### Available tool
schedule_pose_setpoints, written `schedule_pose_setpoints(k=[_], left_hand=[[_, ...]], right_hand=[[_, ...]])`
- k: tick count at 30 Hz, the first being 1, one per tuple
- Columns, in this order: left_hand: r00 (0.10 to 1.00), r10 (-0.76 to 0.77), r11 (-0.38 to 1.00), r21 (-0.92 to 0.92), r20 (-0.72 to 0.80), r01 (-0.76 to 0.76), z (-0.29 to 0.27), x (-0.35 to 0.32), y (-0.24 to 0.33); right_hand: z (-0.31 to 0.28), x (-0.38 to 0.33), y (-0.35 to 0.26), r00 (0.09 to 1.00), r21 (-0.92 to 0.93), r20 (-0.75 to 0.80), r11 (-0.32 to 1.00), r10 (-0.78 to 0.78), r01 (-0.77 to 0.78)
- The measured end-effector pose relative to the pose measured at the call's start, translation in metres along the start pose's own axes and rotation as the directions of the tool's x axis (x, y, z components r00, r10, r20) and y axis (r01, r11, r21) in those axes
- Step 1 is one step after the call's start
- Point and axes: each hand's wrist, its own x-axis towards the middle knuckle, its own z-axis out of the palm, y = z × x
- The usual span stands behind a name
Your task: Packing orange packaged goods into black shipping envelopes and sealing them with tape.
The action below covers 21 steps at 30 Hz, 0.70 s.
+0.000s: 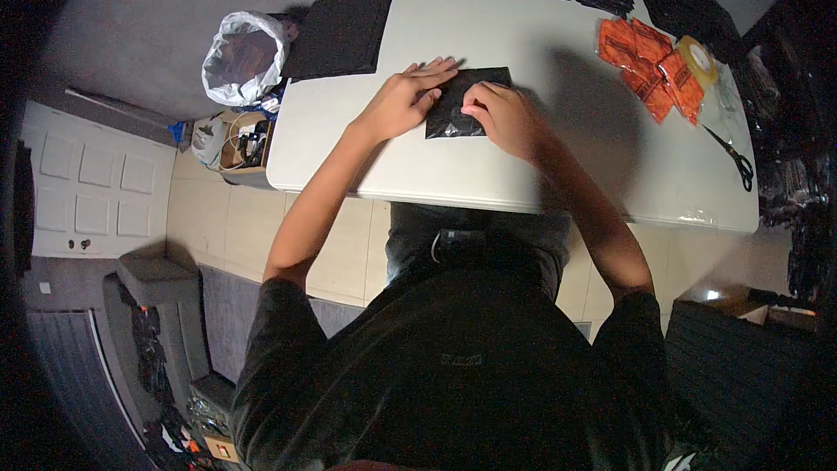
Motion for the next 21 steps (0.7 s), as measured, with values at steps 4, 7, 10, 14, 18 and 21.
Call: schedule_pose_setpoints(k=[4,7,10,14,18,21], left_hand=[[0.996,-0.085,0.988,-0.131,0.02,0.087,-0.018,-0.013,0.03],[1.0,-0.012,0.996,-0.091,0.017,0.013,-0.012,-0.024,0.023],[0.998,0.056,0.993,-0.105,-0.011,-0.057,-0.011,-0.026,0.022],[0.995,0.102,0.995,-0.024,0.013,-0.101,-0.014,-0.025,0.021],[0.984,0.176,0.984,0.001,0.04,-0.176,-0.014,-0.021,0.018],[0.961,0.276,0.953,0.119,0.033,-0.278,-0.007,-0.02,0.007]], right_hand=[[-0.001,0.007,0.005,0.992,0.141,0.072,0.984,0.101,-0.11],[-0.01,0.013,0.002,0.965,0.255,0.169,0.937,0.199,-0.238],[-0.013,0.019,0.013,0.971,0.177,0.186,0.967,0.149,-0.182],[-0.013,0.03,0.026,0.951,0.194,0.299,0.97,0.081,-0.144],[-0.012,0.043,0.03,0.869,0.142,0.49,0.978,0.067,-0.156],[-0.012,0.046,0.032,0.832,0.126,0.551,0.979,0.068,-0.163]])
